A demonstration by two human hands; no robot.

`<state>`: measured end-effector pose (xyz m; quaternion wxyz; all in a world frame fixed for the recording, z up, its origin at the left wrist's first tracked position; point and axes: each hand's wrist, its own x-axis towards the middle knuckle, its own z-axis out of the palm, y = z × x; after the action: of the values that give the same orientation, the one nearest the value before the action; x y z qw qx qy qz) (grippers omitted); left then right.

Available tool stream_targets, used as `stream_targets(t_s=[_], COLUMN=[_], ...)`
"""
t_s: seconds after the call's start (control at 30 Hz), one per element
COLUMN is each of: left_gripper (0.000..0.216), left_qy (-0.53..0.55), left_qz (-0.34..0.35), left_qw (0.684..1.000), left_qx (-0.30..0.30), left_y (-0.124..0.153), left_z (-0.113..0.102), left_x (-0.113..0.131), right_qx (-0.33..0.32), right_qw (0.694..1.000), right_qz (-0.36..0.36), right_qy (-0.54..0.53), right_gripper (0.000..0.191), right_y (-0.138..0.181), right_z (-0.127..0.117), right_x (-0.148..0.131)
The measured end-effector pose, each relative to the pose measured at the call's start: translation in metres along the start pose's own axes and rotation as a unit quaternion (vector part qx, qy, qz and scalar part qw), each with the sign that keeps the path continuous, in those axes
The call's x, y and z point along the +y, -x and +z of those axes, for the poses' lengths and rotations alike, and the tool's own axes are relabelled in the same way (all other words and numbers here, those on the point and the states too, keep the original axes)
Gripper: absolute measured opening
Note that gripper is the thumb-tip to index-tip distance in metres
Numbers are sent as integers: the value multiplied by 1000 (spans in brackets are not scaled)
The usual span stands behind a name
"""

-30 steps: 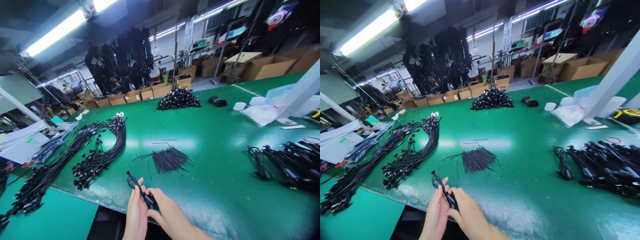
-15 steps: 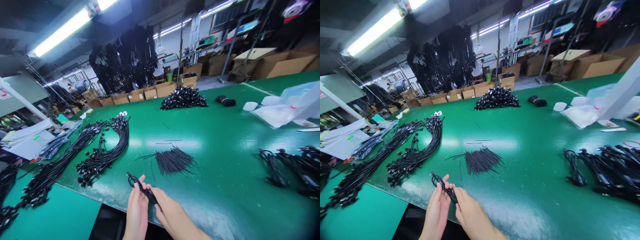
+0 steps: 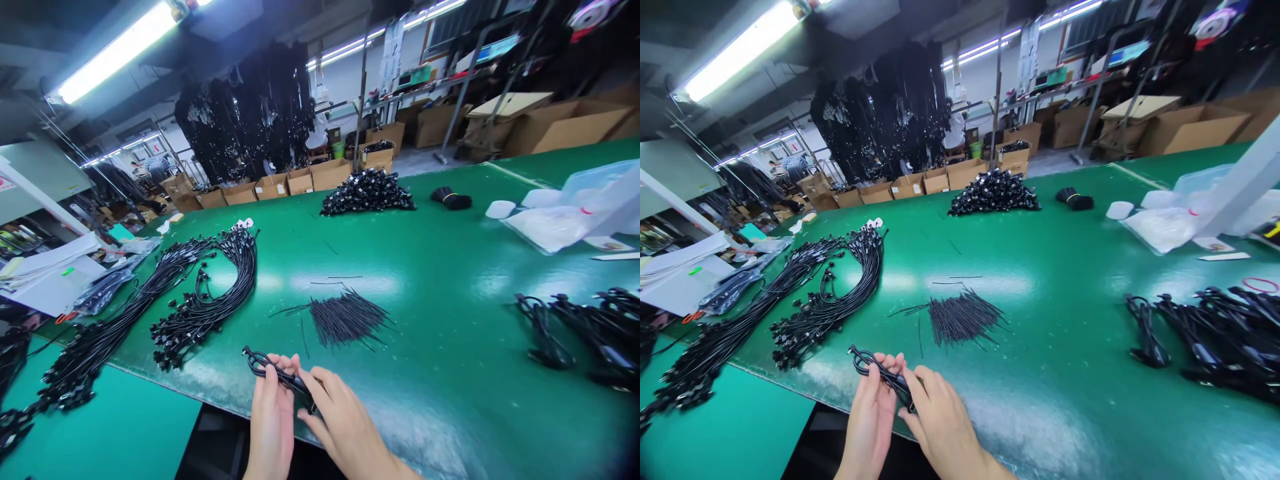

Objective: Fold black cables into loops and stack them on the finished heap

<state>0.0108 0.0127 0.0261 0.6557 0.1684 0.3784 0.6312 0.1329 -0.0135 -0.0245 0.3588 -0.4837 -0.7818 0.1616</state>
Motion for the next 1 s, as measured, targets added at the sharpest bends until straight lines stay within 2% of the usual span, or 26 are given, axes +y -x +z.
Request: stream_targets(t_s=[0.1, 0.23, 0.3, 0.43, 0.57, 0.73, 1.0], left_gripper=[19, 29, 32, 35, 39, 40, 38], left_qy=[-37, -81, -91, -70, -15, 21, 81], left_qz=[3, 4, 8, -3, -41, -49, -55], left_qw=[999, 996, 996, 997, 998, 999, 995], left_qx=[12, 24, 16, -13, -34, -6, 21], left_y=[3, 5, 6, 6, 5, 4, 5], left_z=[4, 2, -1, -3, 0, 3, 10], left_x=[1, -4, -7, -5, 2, -1, -8], right_qx=[4, -25, -22, -18, -8, -23, -49], right_qw=[1000, 998, 997, 997, 998, 997, 987], right_qz=[4, 20, 24, 16, -4, 2, 61], right_qy=[-9, -51, -67, -75, -54, -71, -142], right_gripper=[55, 20, 15, 15, 23, 38, 31], right_y=[-9, -21, -24, -24, -22, -22, -24], right_z=[-12, -24, -26, -26, -26, -27, -25], right_x=[-8, -17, -16, -14, -17, -20, -20])
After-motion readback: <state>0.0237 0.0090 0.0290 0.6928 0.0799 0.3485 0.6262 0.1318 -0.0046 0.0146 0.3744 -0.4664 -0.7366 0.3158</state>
